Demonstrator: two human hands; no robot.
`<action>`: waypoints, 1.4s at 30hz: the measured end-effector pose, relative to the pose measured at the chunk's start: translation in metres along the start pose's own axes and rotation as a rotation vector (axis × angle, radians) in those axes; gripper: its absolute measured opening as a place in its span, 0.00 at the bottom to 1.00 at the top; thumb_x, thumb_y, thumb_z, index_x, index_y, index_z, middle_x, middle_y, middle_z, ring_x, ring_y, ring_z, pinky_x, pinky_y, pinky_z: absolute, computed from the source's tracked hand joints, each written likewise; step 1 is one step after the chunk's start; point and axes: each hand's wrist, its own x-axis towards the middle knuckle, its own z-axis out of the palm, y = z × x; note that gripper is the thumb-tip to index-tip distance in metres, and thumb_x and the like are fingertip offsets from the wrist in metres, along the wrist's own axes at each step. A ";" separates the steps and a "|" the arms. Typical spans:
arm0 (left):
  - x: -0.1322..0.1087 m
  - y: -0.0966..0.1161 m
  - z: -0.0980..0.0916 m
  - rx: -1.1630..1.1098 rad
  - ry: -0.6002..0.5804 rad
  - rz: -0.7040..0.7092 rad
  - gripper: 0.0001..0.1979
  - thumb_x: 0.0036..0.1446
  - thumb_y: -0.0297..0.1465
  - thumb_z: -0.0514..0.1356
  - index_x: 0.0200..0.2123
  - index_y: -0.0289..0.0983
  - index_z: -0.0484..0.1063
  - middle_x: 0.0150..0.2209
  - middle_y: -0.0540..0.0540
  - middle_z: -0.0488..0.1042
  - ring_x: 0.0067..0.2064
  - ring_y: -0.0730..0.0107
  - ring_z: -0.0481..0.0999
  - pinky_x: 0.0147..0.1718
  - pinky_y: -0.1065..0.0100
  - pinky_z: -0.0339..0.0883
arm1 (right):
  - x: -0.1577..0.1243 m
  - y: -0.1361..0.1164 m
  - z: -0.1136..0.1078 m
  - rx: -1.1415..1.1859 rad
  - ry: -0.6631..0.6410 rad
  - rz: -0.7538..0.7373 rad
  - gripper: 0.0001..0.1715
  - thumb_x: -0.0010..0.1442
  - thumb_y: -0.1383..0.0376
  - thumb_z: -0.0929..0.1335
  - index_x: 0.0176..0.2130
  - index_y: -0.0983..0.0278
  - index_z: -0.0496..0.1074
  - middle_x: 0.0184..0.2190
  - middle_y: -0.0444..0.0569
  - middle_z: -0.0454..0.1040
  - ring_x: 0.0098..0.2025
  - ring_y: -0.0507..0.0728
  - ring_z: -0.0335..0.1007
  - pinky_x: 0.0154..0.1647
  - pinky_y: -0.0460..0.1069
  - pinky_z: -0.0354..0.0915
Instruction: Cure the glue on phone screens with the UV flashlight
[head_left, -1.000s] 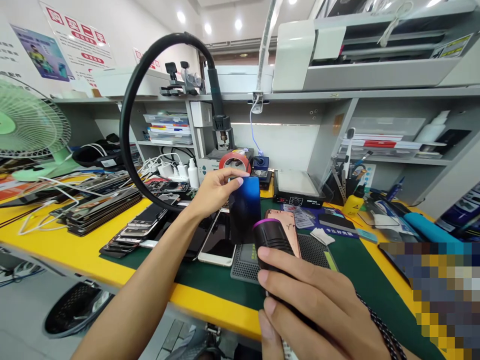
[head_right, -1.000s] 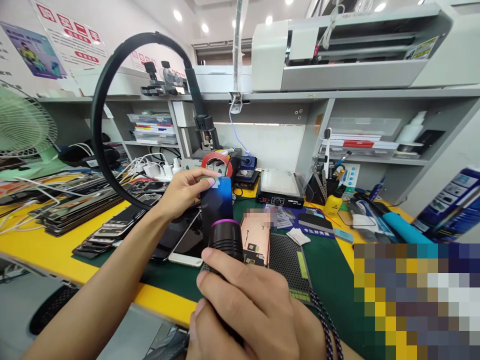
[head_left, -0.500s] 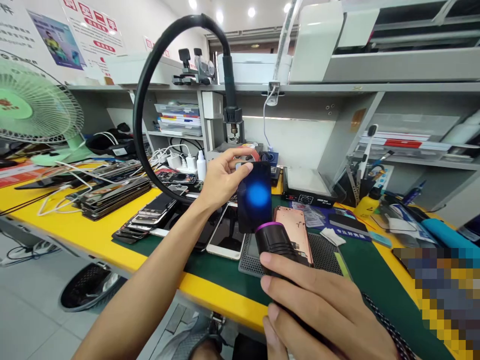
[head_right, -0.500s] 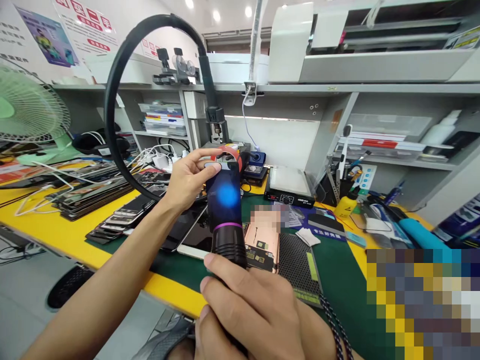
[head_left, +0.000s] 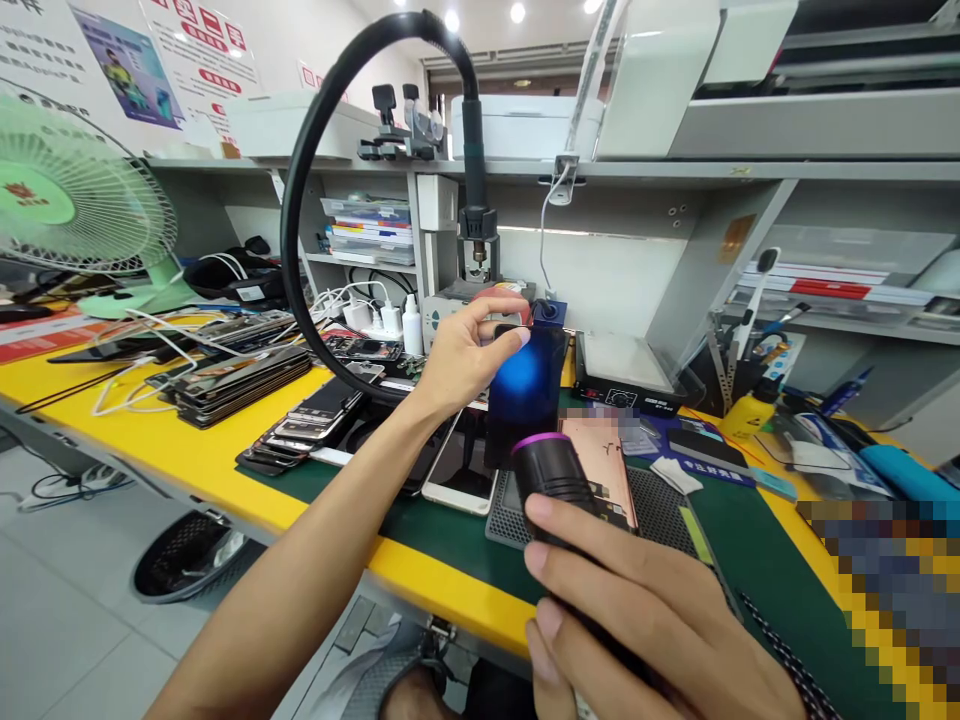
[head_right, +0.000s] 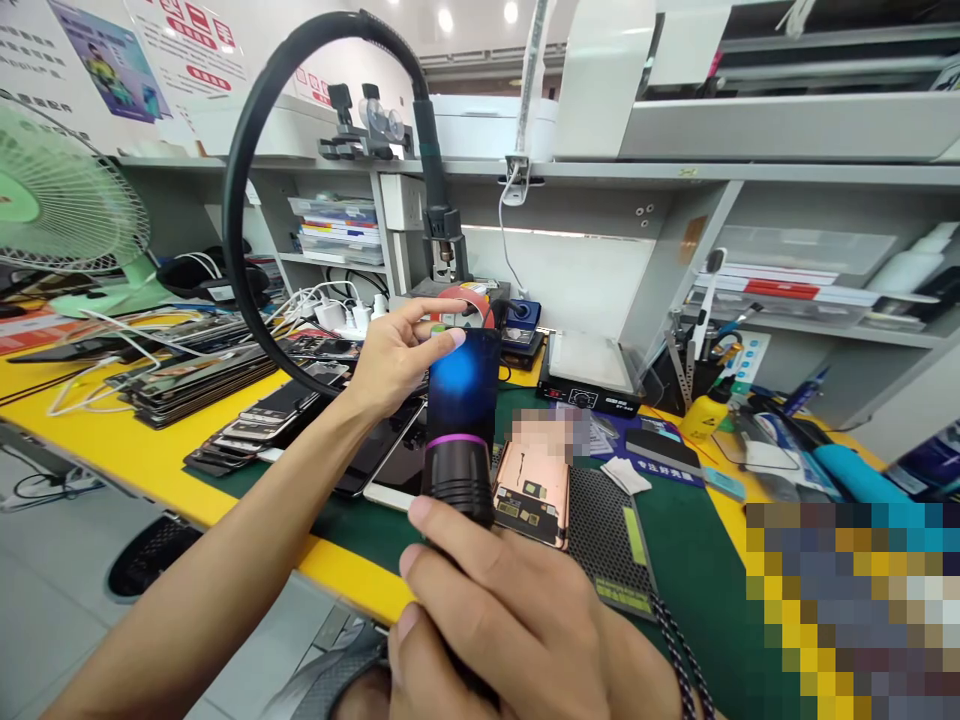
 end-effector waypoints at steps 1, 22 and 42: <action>0.000 0.000 0.000 -0.008 -0.006 -0.013 0.16 0.54 0.32 0.67 0.47 0.35 0.77 0.23 0.53 0.68 0.22 0.80 0.59 0.22 0.72 0.51 | 0.002 0.002 -0.001 -0.015 0.017 -0.006 0.10 0.58 0.76 0.71 0.37 0.62 0.75 0.43 0.45 0.80 0.55 0.58 0.75 0.53 0.47 0.77; 0.001 -0.024 0.008 -0.064 0.014 -0.186 0.13 0.51 0.35 0.69 0.41 0.38 0.79 0.21 0.55 0.64 0.20 0.80 0.54 0.21 0.72 0.45 | 0.027 0.099 -0.023 -0.093 0.632 0.669 0.10 0.55 0.63 0.74 0.27 0.65 0.74 0.27 0.47 0.77 0.29 0.55 0.76 0.33 0.48 0.74; 0.015 -0.039 -0.004 -0.184 0.305 -0.375 0.19 0.40 0.36 0.70 0.37 0.35 0.79 0.30 0.48 0.76 0.31 0.69 0.72 0.30 0.71 0.63 | 0.010 0.164 -0.025 0.838 0.651 1.262 0.15 0.67 0.60 0.69 0.48 0.68 0.70 0.44 0.49 0.73 0.43 0.53 0.73 0.41 0.50 0.75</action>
